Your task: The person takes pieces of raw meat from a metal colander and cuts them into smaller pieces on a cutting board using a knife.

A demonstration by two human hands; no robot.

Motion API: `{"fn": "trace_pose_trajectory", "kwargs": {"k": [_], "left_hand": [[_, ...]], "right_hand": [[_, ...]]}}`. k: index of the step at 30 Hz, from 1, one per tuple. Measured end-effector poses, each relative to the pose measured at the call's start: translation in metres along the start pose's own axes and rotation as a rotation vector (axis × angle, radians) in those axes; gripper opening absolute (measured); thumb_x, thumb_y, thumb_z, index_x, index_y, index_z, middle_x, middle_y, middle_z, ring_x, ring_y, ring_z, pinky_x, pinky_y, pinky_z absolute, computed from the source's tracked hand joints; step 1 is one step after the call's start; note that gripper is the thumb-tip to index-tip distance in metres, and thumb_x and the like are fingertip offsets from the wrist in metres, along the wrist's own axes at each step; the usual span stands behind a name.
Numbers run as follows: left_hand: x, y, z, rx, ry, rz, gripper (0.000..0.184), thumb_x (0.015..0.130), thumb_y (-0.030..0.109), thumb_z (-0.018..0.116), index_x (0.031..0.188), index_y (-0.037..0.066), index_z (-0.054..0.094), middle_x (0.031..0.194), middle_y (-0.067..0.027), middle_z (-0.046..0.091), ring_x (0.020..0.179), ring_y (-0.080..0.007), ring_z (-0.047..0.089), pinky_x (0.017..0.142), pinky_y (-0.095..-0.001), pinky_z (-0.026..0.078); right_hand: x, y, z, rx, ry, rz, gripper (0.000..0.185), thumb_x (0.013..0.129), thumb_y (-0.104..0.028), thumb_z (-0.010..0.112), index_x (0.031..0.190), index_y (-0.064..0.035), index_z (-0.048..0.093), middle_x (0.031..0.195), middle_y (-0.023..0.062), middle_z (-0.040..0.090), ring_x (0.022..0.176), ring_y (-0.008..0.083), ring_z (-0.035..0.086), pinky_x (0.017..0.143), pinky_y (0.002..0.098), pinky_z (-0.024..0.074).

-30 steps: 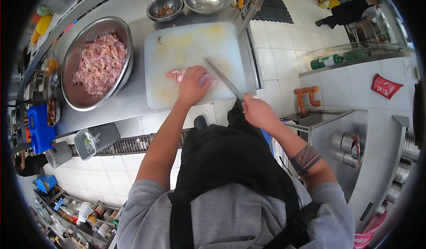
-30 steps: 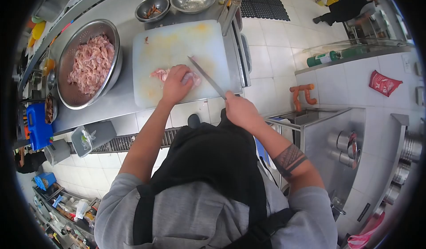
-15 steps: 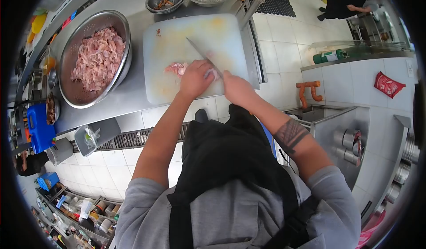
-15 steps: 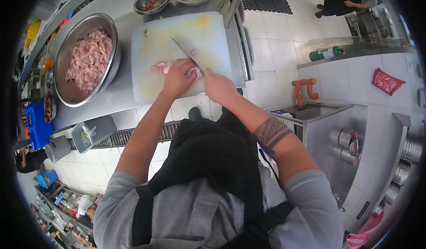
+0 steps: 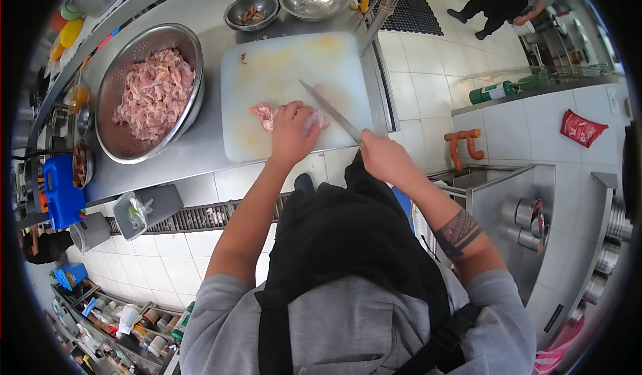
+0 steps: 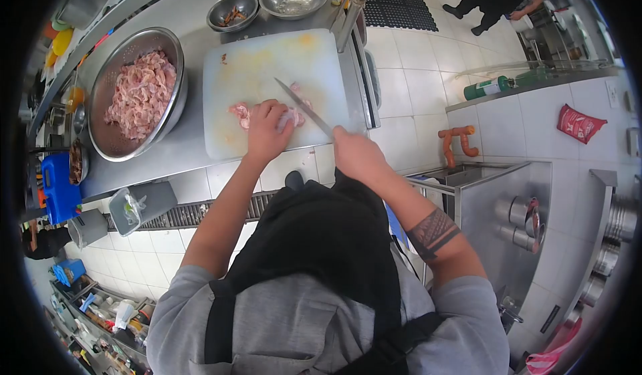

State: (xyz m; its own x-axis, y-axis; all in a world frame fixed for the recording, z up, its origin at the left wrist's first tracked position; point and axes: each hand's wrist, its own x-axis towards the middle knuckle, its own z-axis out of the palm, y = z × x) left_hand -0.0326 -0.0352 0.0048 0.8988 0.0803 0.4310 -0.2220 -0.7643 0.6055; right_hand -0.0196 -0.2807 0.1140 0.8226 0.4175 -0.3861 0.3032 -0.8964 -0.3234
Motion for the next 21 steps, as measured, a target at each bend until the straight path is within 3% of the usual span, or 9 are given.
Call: {"fn": "trace_pose_trajectory", "kwargs": {"k": [6, 12, 21], "left_hand": [[0.001, -0.003, 0.014, 0.055, -0.036, 0.108, 0.028, 0.082, 0.018, 0.079, 0.108, 0.013, 0.074, 0.117, -0.0034, 0.071, 0.116, -0.0293, 0.064, 0.094, -0.0475, 0.049], [0.011, -0.005, 0.014, -0.086, -0.062, 0.139, 0.021, 0.080, 0.013, 0.079, 0.099, 0.008, 0.074, 0.108, -0.0065, 0.073, 0.109, -0.0318, 0.066, 0.092, -0.0476, 0.053], [0.010, -0.005, 0.014, -0.100, -0.095, 0.118, 0.017, 0.078, 0.012, 0.082, 0.091, 0.005, 0.074, 0.105, -0.0090, 0.074, 0.106, -0.0341, 0.068, 0.095, -0.0463, 0.055]], "right_hand": [[-0.025, -0.015, -0.003, 0.038, -0.113, 0.044, 0.020, 0.101, -0.010, 0.046, 0.113, 0.0029, 0.055, 0.093, 0.0325, 0.073, 0.091, 0.0515, 0.073, 0.084, 0.0629, 0.0562], [-0.004, -0.017, 0.019, 0.117, -0.132, 0.041, 0.023, 0.099, -0.008, 0.047, 0.117, 0.0040, 0.054, 0.096, 0.0329, 0.073, 0.094, 0.0518, 0.073, 0.085, 0.0624, 0.0560], [0.072, -0.036, 0.043, 0.132, 0.070, -0.081, 0.031, 0.099, -0.007, 0.048, 0.127, 0.0043, 0.054, 0.100, 0.0303, 0.074, 0.098, 0.0504, 0.072, 0.086, 0.0605, 0.0558]]}}
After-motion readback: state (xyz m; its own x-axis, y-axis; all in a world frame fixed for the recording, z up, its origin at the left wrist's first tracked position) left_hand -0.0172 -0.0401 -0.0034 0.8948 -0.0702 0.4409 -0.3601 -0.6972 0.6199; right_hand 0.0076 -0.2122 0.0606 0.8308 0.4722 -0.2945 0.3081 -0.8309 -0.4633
